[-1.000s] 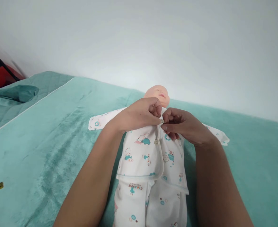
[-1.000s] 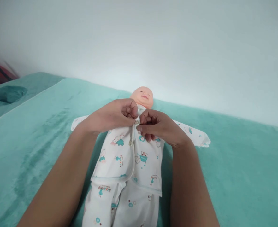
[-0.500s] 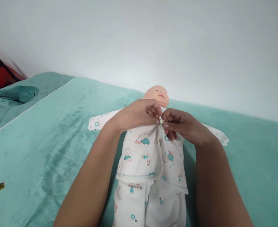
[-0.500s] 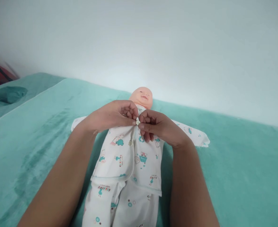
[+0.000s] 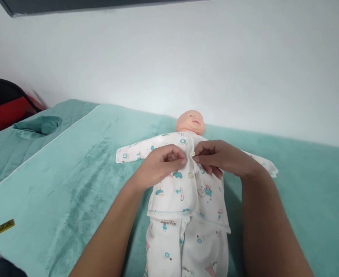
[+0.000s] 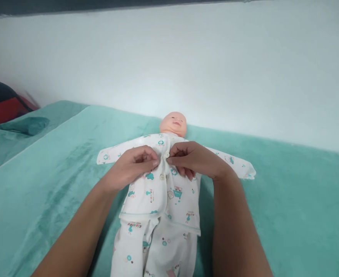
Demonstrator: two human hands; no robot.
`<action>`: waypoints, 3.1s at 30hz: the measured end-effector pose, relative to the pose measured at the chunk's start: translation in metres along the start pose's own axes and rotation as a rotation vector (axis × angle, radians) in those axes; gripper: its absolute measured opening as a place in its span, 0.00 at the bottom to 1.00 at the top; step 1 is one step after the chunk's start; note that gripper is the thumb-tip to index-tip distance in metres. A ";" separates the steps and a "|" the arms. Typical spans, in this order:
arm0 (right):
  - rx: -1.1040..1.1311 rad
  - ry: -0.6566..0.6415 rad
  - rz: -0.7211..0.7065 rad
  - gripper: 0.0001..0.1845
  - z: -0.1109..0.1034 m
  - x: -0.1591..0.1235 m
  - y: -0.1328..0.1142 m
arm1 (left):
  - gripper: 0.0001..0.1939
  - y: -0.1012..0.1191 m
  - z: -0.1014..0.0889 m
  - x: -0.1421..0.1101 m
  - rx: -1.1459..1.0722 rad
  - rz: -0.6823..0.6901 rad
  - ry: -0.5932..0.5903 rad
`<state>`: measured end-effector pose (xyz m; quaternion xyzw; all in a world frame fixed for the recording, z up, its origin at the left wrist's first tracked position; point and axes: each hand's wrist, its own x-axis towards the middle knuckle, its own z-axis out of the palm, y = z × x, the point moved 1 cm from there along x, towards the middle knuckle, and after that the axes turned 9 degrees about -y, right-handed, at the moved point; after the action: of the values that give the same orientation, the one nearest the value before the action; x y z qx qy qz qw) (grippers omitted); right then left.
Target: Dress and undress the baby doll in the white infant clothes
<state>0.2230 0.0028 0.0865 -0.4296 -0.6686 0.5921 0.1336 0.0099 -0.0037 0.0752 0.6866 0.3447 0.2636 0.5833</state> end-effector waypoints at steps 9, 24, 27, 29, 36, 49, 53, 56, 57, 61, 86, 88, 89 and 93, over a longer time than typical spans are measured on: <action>-0.257 0.050 0.176 0.10 0.028 -0.019 -0.019 | 0.08 0.010 0.002 -0.014 0.281 0.073 -0.112; -0.858 0.517 0.385 0.08 0.099 -0.019 -0.028 | 0.07 0.003 -0.006 -0.018 -0.079 0.052 -0.247; -0.849 0.535 0.397 0.09 0.101 -0.014 -0.028 | 0.07 0.002 -0.005 -0.018 -0.199 0.042 -0.246; -0.801 0.547 0.359 0.12 0.097 -0.015 -0.028 | 0.06 0.002 -0.004 -0.018 -0.239 0.036 -0.223; -0.095 0.395 0.077 0.18 0.061 -0.034 -0.012 | 0.05 0.002 0.001 -0.016 -0.214 0.019 -0.210; 0.292 0.128 -0.114 0.23 0.062 -0.022 0.003 | 0.07 -0.004 -0.001 -0.013 -0.281 0.048 -0.250; 0.316 0.095 -0.136 0.22 0.060 -0.022 0.007 | 0.06 -0.005 0.000 -0.013 -0.304 0.057 -0.244; 0.338 0.088 -0.156 0.24 0.060 -0.020 0.008 | 0.07 -0.004 0.001 -0.012 -0.289 0.062 -0.235; 0.353 0.085 -0.162 0.25 0.060 -0.020 0.008 | 0.07 -0.004 0.001 -0.012 -0.286 0.062 -0.229; 0.431 0.081 -0.166 0.26 0.061 -0.019 0.008 | 0.08 -0.005 0.001 -0.012 -0.279 0.045 -0.213; 0.141 0.224 -0.171 0.14 0.066 -0.016 0.005 | 0.10 -0.003 0.000 -0.014 -0.158 0.042 -0.162; 0.030 0.297 -0.205 0.12 0.069 -0.015 0.004 | 0.11 -0.002 -0.002 -0.016 -0.133 0.041 -0.153; -0.024 0.328 -0.224 0.11 0.070 -0.014 0.003 | 0.11 -0.002 -0.002 -0.016 -0.121 0.036 -0.147; -0.146 0.381 -0.254 0.09 0.074 -0.013 0.002 | 0.08 -0.002 -0.004 -0.018 -0.056 0.013 -0.134</action>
<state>0.1805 -0.0564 0.0698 -0.4545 -0.7209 0.4292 0.2992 -0.0044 -0.0152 0.0749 0.6884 0.2927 0.2302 0.6224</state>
